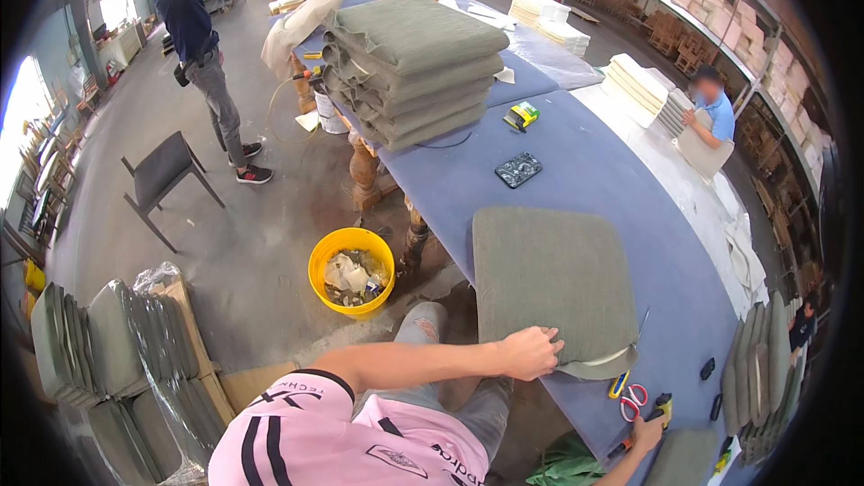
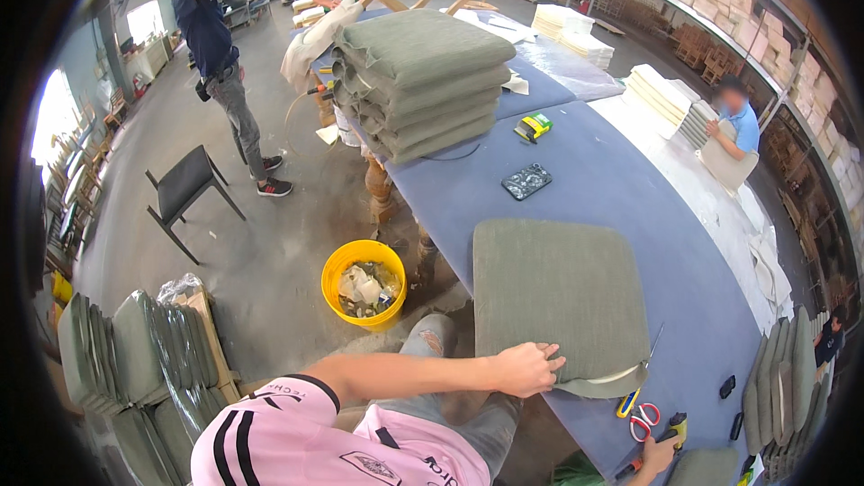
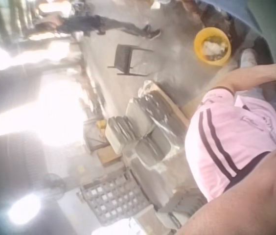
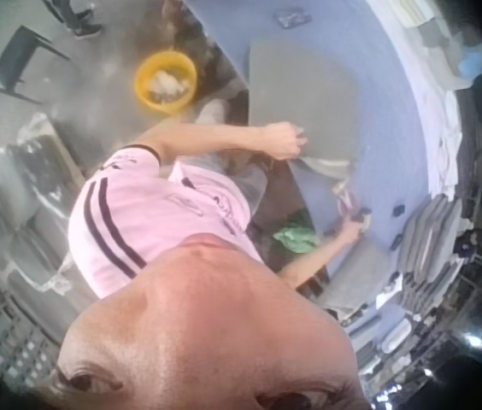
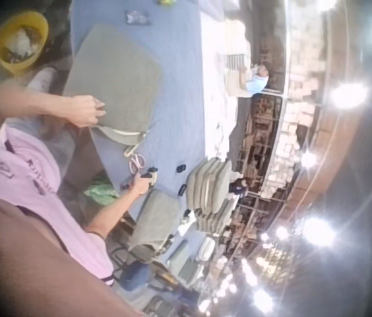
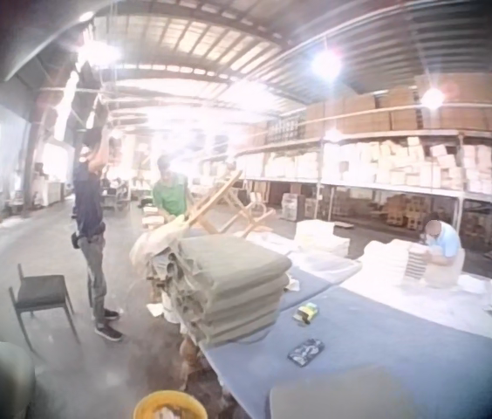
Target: The person staples fabric onto a cushion using a pneumatic staple gun, trims excess fabric with scissors, and folds edges to secure them. The person repeats this process on multiple cushions, stacking finished pieces on the table.
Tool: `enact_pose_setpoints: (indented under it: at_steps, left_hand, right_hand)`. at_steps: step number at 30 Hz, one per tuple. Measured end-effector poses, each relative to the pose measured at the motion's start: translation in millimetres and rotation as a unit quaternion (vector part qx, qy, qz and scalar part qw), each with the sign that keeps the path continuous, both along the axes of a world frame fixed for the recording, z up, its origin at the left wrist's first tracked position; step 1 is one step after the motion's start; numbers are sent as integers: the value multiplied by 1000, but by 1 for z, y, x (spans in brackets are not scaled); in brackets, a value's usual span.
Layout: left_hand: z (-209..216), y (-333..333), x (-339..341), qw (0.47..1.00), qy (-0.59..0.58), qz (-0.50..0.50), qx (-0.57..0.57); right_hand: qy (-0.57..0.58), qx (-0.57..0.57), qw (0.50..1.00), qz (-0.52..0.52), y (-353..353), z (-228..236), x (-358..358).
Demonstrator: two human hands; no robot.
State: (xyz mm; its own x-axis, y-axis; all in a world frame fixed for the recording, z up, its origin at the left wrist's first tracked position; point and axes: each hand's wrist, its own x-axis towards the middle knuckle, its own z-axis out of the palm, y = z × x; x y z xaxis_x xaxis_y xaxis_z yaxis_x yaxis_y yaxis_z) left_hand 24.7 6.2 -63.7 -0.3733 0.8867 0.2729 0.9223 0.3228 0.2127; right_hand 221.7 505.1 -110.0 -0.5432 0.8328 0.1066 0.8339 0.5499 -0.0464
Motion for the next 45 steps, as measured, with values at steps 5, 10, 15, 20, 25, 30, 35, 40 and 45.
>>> enact_pose_setpoints:
  at_steps: [5, 10, 15, 20, 25, 30, 35, 40, 45]
  left_hand:
    - [24, 21, -3, 987, -20, -100, 125]
    - [-11, -11, -6, 990, 2, -30, 139]
    - [1, -8, -4, 981, -69, 22, 179]
    - [8, 5, -8, 981, -88, 45, 168]
    - [5, 6, -8, 981, -95, 51, 161]
    - [4, 9, -9, 981, -95, 58, 161]
    - [4, 10, -9, 979, -108, 64, 159]
    - [1, 9, -8, 976, -124, 65, 169]
    - [-3, 12, -9, 979, -90, 49, 177]
  right_hand:
    - [228, -147, 962, 4, 152, 67, 149]
    - [414, -324, 851, -17, -123, 107, 81]
    - [363, -535, 761, -46, -288, 98, 81]
    - [300, -362, 852, 230, -342, 29, 61]
    - [184, -431, 848, 249, -342, 23, 28]
    - [205, -405, 852, 260, -337, 8, 28]
    - [208, -384, 838, 327, -331, 44, 5]
    - [146, -419, 842, 308, -332, 51, 1]
    - [201, -327, 857, 344, -335, 28, 8]
